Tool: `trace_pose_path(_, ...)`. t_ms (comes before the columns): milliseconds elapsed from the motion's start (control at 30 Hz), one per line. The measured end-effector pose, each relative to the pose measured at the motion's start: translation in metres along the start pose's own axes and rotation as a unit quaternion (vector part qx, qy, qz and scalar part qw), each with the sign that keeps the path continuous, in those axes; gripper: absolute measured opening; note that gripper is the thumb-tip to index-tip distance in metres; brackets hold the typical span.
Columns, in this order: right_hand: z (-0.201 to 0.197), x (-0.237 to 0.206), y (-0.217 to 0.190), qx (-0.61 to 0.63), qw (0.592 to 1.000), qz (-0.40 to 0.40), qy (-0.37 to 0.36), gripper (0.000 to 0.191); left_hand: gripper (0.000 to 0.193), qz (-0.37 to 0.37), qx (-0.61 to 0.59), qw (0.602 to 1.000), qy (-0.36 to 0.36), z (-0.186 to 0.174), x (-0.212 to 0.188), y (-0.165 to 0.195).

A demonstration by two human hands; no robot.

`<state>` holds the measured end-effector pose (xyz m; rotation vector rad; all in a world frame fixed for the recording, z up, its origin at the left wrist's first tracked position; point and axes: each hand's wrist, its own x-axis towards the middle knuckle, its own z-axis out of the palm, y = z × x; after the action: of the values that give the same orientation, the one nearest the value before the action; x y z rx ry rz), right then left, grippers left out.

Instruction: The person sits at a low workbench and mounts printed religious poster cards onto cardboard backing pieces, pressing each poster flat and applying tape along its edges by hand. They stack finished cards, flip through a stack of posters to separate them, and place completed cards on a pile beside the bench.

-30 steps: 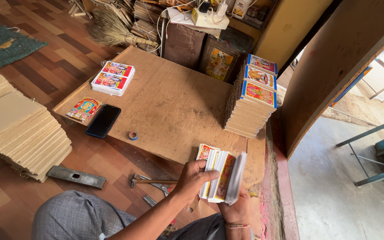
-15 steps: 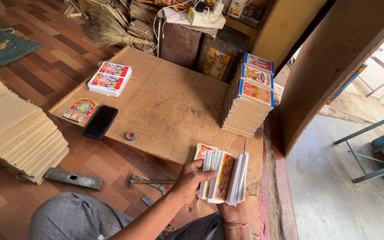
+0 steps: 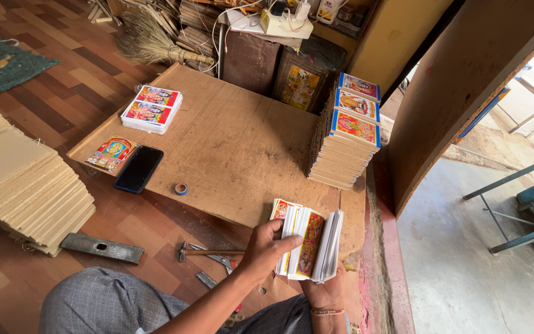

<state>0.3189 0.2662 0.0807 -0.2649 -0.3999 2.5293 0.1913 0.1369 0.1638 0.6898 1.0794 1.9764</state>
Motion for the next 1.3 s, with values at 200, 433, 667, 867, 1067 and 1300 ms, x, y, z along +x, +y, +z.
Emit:
trace_pose_path(200,0.004,-0.003,0.001,-0.019,0.999,-0.009,0.031,0.047,0.011,0.063,0.167,0.983,0.041,0.009,-0.004,0.008)
trace_pose_path(433,0.003,0.001,0.0,0.022,0.999,0.0,0.048,0.042,0.009,0.081,0.227,0.962,0.126,-0.003,0.003,0.032)
trace_pose_path(667,0.004,0.004,0.002,-0.025,0.995,-0.004,0.1,0.043,0.01,0.095,0.111,0.978,0.152,-0.019,0.003,0.046)
trace_pose_path(867,0.005,0.004,0.002,-0.016,0.993,-0.003,0.117,0.043,0.01,0.11,0.133,0.972,0.16,-0.022,0.004,0.039)
trace_pose_path(1067,0.009,0.003,-0.006,0.026,0.991,-0.032,0.13,0.046,0.017,0.097,0.049,0.983,0.151,-0.035,0.006,0.043)
trace_pose_path(1300,0.006,0.004,-0.001,0.006,0.994,-0.038,0.098,0.041,0.019,0.055,-0.02,0.993,0.105,-0.041,0.007,0.034)
